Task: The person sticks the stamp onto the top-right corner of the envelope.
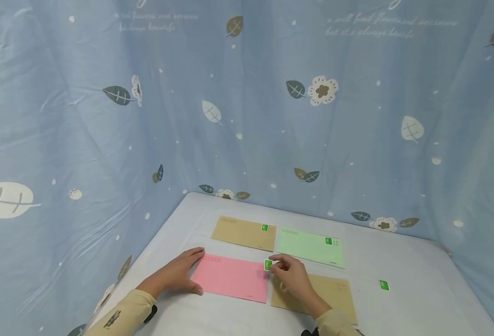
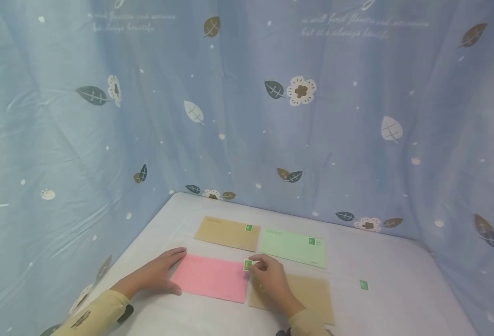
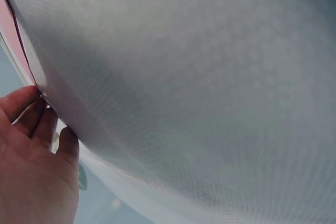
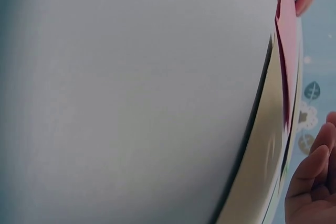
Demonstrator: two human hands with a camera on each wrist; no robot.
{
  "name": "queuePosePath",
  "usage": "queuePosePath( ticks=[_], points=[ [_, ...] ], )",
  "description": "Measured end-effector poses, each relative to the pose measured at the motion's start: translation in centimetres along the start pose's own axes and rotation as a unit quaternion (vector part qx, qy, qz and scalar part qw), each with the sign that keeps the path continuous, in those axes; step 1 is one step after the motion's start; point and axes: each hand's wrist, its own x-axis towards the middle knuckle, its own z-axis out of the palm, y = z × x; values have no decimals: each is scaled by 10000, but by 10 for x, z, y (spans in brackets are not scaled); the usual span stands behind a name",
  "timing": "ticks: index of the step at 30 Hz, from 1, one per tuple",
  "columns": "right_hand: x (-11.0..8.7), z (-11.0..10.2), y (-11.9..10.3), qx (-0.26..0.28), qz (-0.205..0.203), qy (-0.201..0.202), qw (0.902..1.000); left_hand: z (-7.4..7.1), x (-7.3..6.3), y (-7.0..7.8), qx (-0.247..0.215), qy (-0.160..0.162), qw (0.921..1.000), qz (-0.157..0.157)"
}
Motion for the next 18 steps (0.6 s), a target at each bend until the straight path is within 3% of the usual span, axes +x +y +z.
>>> queuePosePath(
  ticks=[18],
  points=[
    [6, 24, -6, -279, 102, 4, 9996, -2, -2, 1, 1, -56, 9999, 138]
  ],
)
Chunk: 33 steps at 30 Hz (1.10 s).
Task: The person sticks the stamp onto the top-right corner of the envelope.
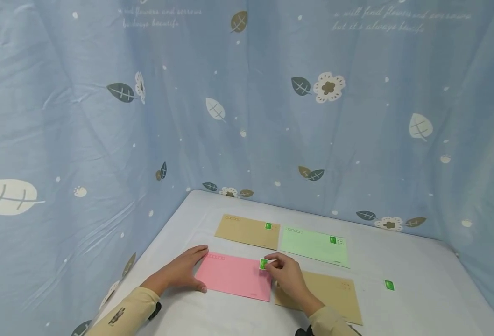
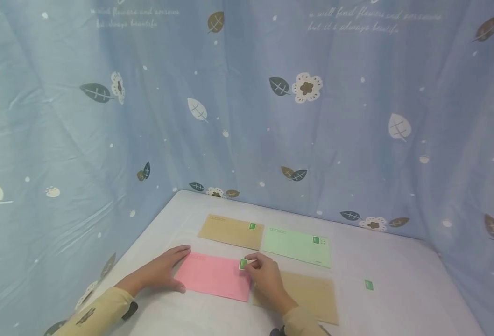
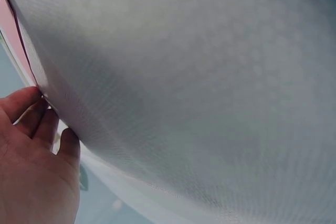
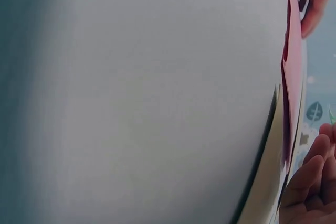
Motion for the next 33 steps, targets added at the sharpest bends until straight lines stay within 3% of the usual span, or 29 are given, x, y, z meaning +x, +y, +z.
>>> queuePosePath(
  ticks=[16, 33],
  points=[
    [6, 17, -4, -620, 110, 385, 9973, 0, 2, 1, -2, 22, 10000, 60],
    [10, 27, -5, -1361, 40, 436, 9897, 0, -1, 1, -10, 35, 10000, 13]
  ],
)
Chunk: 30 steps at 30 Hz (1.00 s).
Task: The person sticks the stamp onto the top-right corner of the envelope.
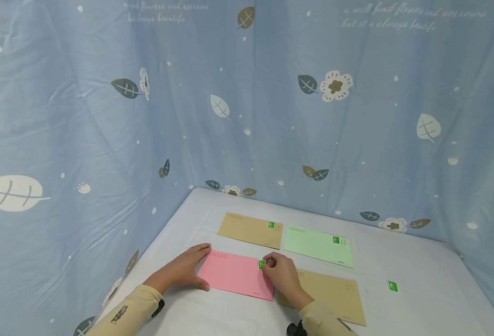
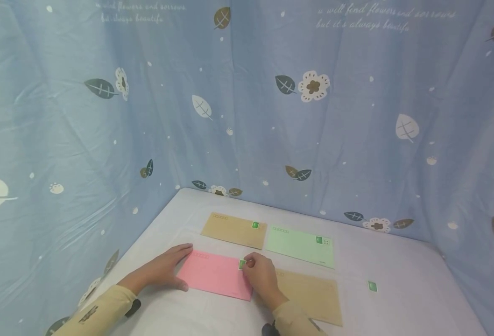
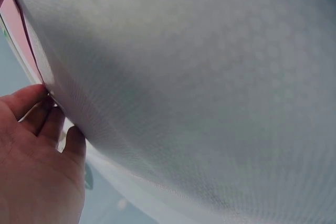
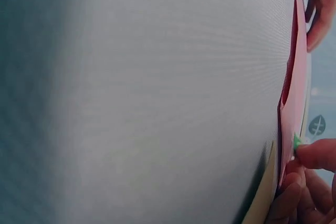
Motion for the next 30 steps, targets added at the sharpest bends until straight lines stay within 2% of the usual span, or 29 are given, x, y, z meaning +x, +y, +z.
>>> queuePosePath(
  ticks=[8, 20, 30],
  points=[
    [-1, -1, -2, -211, -53, 45, 9998, -1, 1, 1, -10, -26, 10000, -11],
    [-2, 0, -3, -194, -47, 129, 9997, 0, 1, 1, -48, -37, 10000, -4],
    [-5, -6, -4, -183, -307, 145, 9993, 0, 0, 1, -54, -16, 10000, -48]
  ],
)
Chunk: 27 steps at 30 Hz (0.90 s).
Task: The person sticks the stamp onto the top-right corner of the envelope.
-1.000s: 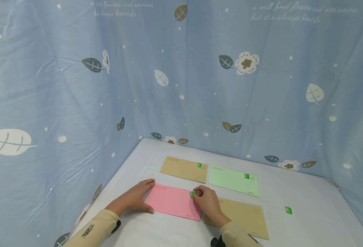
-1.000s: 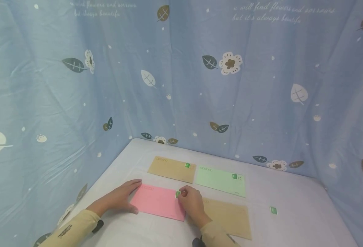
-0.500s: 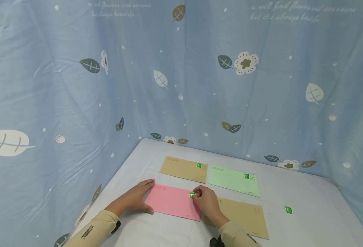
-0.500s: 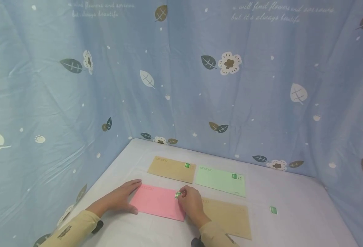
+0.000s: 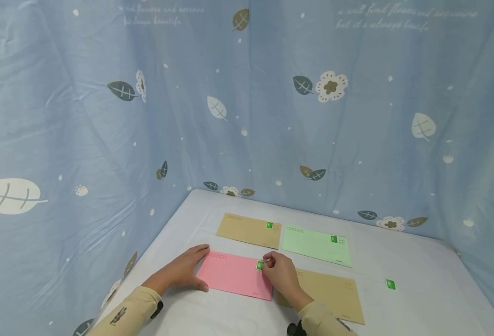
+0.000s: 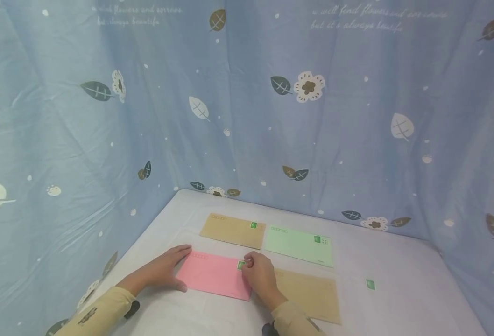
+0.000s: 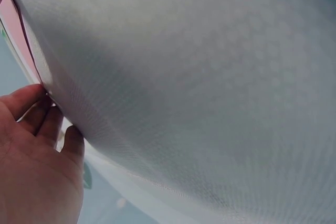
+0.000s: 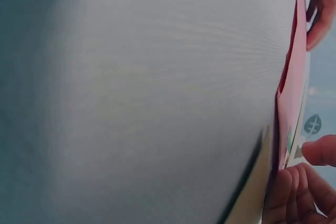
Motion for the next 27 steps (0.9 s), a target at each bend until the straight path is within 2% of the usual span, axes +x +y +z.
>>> queuePosePath(
  ticks=[4, 14, 17, 27],
  points=[
    [-3, -1, -3, -4, -178, 18, 9998, 0, -1, -3, 5, -34, 10000, -36],
    [-5, 4, -2, -78, -263, -338, 9991, 1, 0, -10, -12, -34, 10000, -72],
    [-5, 6, -1, -228, -361, -351, 9985, 1, 0, -10, 4, -65, 9999, -99],
    [-4, 13, -2, -694, -285, -260, 9968, -1, -1, -8, -4, -62, 10000, -54]
  ],
)
